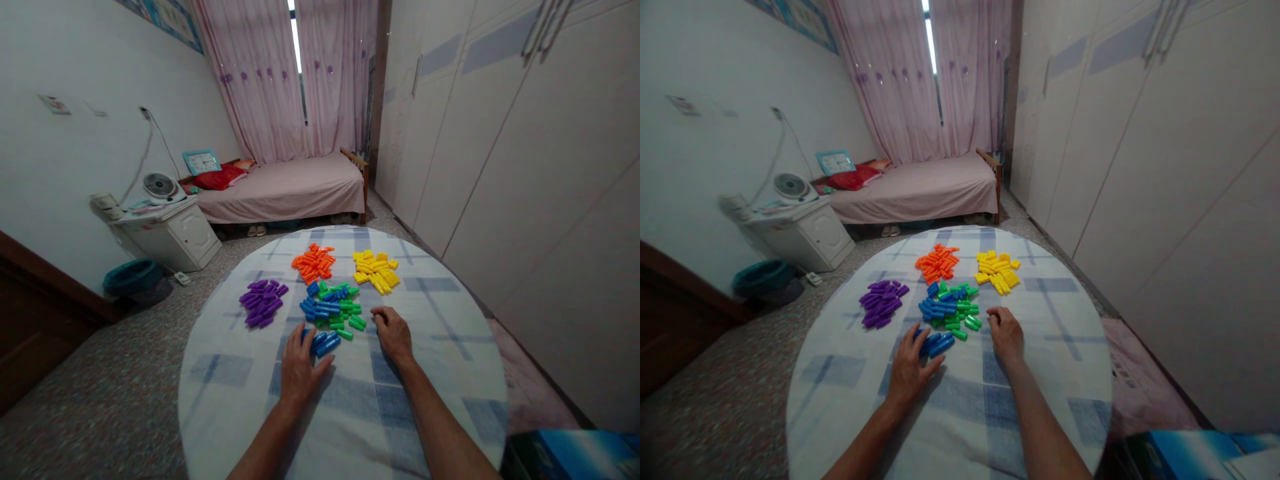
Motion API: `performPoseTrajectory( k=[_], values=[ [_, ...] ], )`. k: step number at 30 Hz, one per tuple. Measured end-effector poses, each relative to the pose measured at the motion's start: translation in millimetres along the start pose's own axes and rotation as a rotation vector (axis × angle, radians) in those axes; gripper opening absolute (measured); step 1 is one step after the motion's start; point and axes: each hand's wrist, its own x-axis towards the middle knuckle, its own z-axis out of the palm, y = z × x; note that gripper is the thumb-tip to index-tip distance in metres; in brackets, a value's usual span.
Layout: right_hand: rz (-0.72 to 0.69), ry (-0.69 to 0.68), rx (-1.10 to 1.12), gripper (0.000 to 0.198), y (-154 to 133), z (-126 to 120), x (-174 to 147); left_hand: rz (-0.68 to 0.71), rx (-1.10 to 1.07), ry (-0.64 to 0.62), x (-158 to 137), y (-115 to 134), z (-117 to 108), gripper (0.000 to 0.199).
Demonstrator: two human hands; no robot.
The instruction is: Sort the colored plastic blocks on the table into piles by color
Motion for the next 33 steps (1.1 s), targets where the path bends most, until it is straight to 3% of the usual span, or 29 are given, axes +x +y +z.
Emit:
performPoseTrajectory(
  k=[4,10,16,20,25,29,33],
  values=[
    [0.003,-0.006,0.01,0.027,-1,-1,-1,0.003,0.035,-0.012,2,9,7,0.055],
    [0.005,-0.015,0.02,0.027,0,-1,-1,0.048,0.035,-0.02,16,18,5,0.03],
    [0.011,-0.013,0.02,0.026,1,0,-1,0.147,-0.032,-0.138,16,7,-8,0.019],
    [0.02,-0.014,0.017,0.026,1,0,-1,0.188,-0.123,-0.089,19,-1,-18,0.019],
    [0.009,-0.008,0.018,0.026,0,0,-1,0.225,-0.153,0.083,62,15,-30,0.028],
    [0.008,-0.012,0.032,0.027,-1,-1,-1,0.212,-0.052,0.04,110,31,-21,0.027],
    [0.004,-0.02,0.047,0.028,0,-2,-1,0.194,0.036,-0.016,137,33,2,0.031]
  ],
)
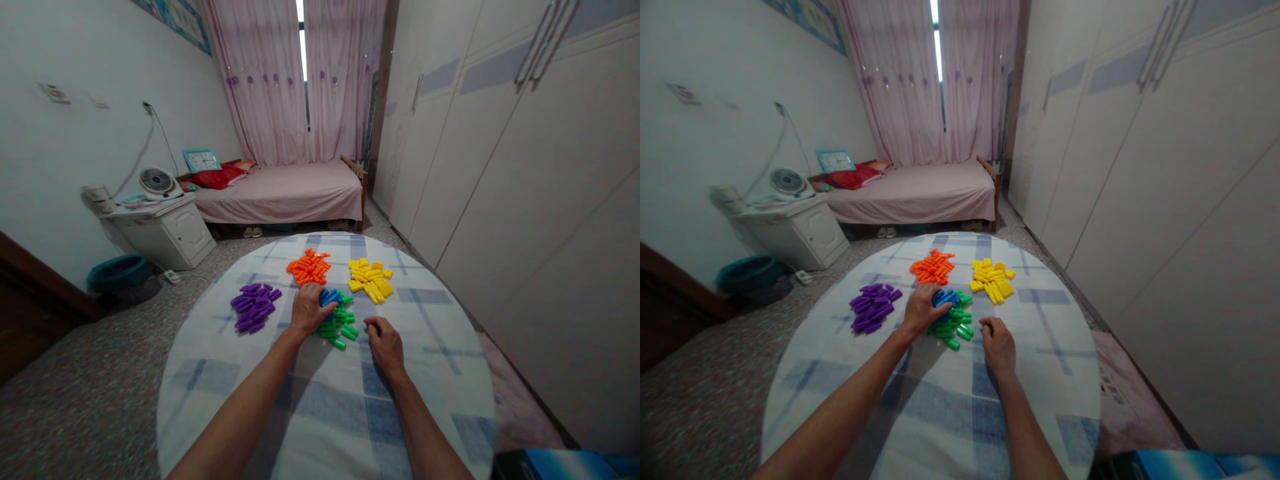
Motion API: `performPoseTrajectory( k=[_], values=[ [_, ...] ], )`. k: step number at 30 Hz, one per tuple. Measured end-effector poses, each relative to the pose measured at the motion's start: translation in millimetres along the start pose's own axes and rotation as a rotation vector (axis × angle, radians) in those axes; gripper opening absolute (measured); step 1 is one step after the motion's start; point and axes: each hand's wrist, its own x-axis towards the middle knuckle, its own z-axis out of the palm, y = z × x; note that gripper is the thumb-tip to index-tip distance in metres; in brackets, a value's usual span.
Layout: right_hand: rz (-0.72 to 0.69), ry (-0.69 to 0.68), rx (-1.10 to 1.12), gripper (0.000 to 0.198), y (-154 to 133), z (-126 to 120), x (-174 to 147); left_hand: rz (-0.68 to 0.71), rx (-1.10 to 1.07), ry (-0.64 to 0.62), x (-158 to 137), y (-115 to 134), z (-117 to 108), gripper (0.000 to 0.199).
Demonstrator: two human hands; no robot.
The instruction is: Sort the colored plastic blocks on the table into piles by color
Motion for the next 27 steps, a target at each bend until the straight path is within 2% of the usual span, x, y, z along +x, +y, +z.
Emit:
performPoseTrajectory(
  k=[4,9,12,16,19,21,24,27],
  values=[
    [-0.001,0.002,-0.008,0.028,-1,-1,0,0.012,-0.003,-0.019,4,-4,15,0.042],
    [0.009,-0.003,-0.023,0.029,-3,-3,-1,0.002,-0.034,0.073,-9,-18,10,0.041],
    [0.011,-0.007,-0.024,0.028,-2,-3,-1,-0.036,0.015,0.115,-25,-46,-4,0.039],
    [0.024,-0.019,-0.035,0.028,-1,-3,-1,-0.185,0.167,0.125,-52,-100,-30,0.048],
    [0.031,-0.022,-0.057,0.029,-2,-3,0,-0.327,0.248,0.074,-69,-135,-46,0.066],
    [0.032,-0.02,-0.068,0.029,-3,-3,0,-0.37,0.245,0.003,-77,-148,-50,0.076],
    [0.03,-0.014,-0.079,0.029,-3,-3,0,-0.352,0.208,-0.069,-82,-152,-45,0.08],
    [0.023,-0.008,-0.076,0.029,-1,-3,-1,-0.318,0.222,-0.017,-81,-145,-35,0.07]
  ],
)
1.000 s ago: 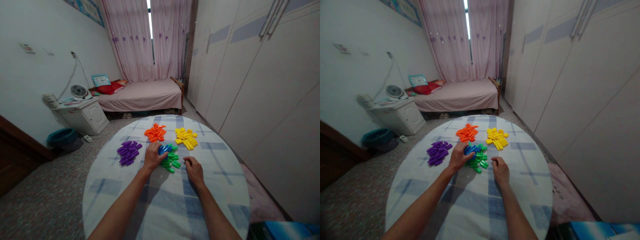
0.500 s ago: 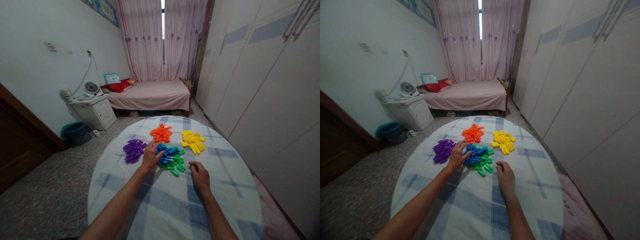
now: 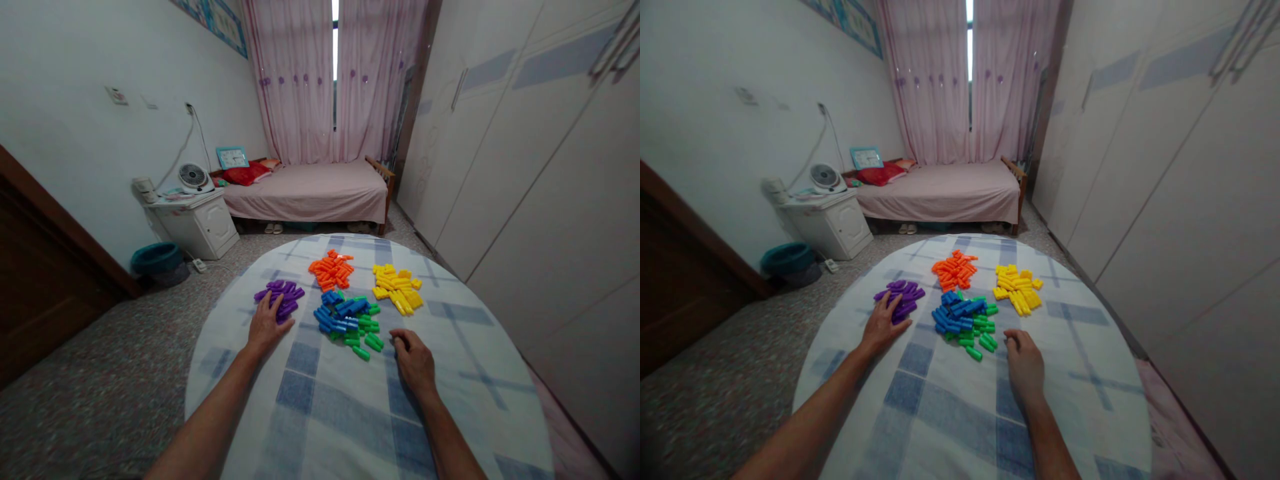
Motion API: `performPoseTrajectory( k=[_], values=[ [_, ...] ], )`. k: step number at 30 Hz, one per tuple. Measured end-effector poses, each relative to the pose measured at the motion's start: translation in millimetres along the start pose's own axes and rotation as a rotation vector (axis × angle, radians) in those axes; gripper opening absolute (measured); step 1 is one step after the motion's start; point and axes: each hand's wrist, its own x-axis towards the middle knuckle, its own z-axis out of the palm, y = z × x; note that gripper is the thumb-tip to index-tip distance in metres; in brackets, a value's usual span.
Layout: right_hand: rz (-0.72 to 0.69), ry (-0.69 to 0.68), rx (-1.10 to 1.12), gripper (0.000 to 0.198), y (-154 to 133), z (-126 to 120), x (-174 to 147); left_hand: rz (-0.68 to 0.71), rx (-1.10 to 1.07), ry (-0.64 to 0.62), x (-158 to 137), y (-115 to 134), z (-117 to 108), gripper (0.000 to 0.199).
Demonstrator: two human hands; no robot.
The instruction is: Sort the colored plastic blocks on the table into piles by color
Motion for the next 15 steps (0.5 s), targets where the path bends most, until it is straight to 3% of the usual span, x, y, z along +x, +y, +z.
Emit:
performPoseTrajectory(
  k=[7,15],
  values=[
    [0.012,-0.016,0.014,0.03,4,2,1,0.041,0.108,0.135,1,18,5,0.033],
    [-0.003,-0.003,0.032,0.029,6,4,2,0.025,0.09,0.151,3,21,7,0.025]
  ],
)
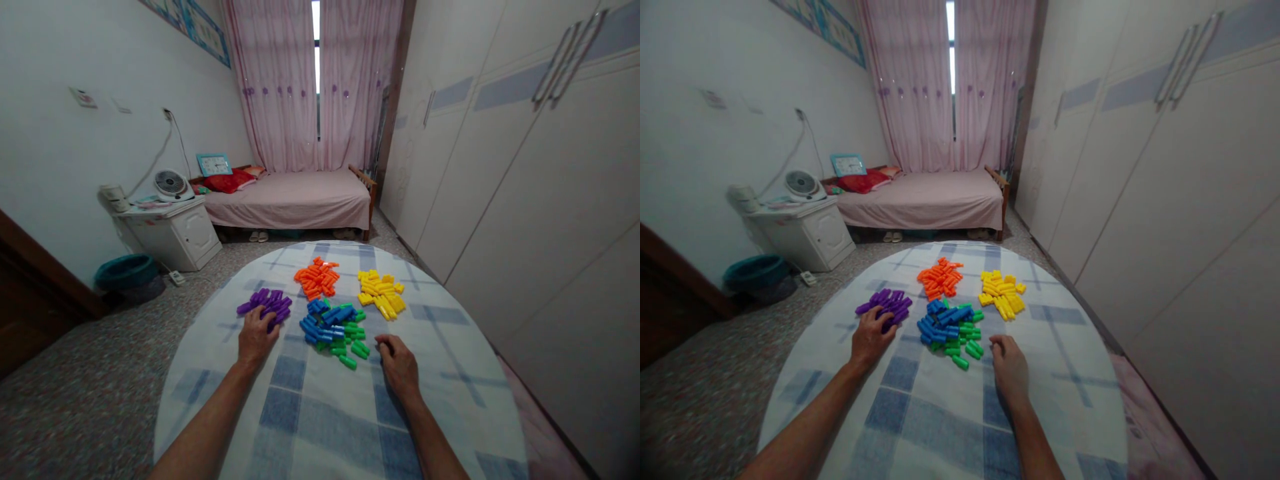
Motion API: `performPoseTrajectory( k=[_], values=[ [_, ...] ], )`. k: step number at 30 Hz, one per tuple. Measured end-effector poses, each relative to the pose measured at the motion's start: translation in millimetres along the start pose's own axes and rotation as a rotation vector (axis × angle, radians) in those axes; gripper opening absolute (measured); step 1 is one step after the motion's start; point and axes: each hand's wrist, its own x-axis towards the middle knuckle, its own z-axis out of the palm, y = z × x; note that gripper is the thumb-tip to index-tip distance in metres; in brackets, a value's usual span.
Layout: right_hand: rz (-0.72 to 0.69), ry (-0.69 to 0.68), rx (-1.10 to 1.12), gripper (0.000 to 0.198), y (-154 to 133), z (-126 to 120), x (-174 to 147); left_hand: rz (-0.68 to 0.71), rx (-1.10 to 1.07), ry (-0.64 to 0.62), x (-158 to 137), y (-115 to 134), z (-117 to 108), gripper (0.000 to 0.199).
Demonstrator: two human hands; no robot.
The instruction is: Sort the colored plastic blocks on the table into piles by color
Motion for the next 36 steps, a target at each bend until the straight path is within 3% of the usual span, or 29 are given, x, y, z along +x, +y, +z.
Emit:
performPoseTrajectory(
  k=[6,13,17,23,29,36],
  values=[
    [0.009,-0.014,-0.004,0.027,-2,-1,-1,-0.038,-0.121,-0.004,8,-3,0,0.024],
    [0.016,-0.016,-0.01,0.027,-1,-1,-1,0.0,0.024,-0.178,23,4,-3,0.029],
    [0.018,-0.026,-0.017,0.027,-1,-1,-1,0.021,0.01,-0.15,24,4,1,0.026],
    [0.021,-0.015,-0.024,0.029,0,-3,-2,-0.108,-0.24,-0.044,29,2,-12,0.019],
    [0.031,-0.037,-0.051,0.03,3,-4,-1,0.091,-0.493,-0.077,52,52,-31,0.017],
    [0.026,-0.025,-0.09,0.03,2,-4,-1,0.195,-0.47,-0.193,79,122,1,0.017]
  ],
)
